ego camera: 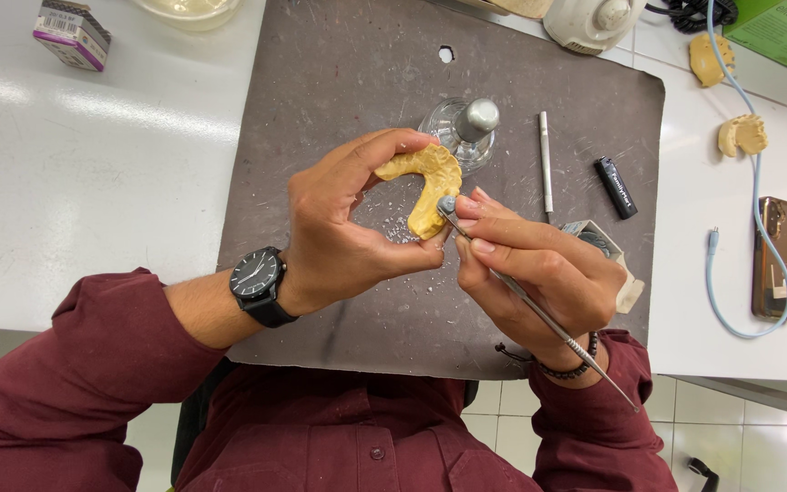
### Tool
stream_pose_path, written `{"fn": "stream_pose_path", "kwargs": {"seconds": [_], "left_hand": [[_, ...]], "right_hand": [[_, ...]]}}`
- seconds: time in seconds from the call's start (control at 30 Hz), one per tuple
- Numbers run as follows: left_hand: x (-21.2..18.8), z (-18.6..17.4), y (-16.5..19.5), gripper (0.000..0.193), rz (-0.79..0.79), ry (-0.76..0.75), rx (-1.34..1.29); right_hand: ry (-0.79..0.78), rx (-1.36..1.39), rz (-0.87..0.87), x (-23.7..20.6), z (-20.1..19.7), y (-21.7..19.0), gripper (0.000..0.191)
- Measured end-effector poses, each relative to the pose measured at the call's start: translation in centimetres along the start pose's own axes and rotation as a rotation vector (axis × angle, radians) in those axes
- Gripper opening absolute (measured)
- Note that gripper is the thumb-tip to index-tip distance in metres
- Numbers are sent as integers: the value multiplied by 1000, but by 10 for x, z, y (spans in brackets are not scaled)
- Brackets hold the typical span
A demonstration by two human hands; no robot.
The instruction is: The person holds a yellow dental stone model in one hand and uses a metal carving tool to scrape and trim excess material from the model's surface, rotating the model to work different areas while debris falls onto the work mat.
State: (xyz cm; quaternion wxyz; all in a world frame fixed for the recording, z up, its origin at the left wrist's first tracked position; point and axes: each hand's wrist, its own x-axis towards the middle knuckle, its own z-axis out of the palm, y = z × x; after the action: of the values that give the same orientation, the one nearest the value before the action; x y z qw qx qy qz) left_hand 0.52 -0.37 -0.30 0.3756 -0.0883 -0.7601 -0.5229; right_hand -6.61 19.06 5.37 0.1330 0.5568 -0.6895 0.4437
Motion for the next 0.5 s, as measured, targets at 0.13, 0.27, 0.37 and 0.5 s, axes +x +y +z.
{"fn": "stream_pose_path", "kwargs": {"seconds": [0.13, 0.27, 0.37, 0.5], "left_hand": [[-1, 0, 1, 69, -18, -14, -45], [1, 2, -3, 70, -53, -42, -155], [-1, 4, -3, 69, -120, -77, -292], [-3, 5, -4, 66, -158, -92, -381]], "right_hand": [[33, 49, 47, -1, 1, 1, 25], [15, 51, 35, -1, -1, 1, 26], [66, 35, 25, -1, -1, 0, 27], [38, -8, 6, -2, -2, -1, 28]]}}
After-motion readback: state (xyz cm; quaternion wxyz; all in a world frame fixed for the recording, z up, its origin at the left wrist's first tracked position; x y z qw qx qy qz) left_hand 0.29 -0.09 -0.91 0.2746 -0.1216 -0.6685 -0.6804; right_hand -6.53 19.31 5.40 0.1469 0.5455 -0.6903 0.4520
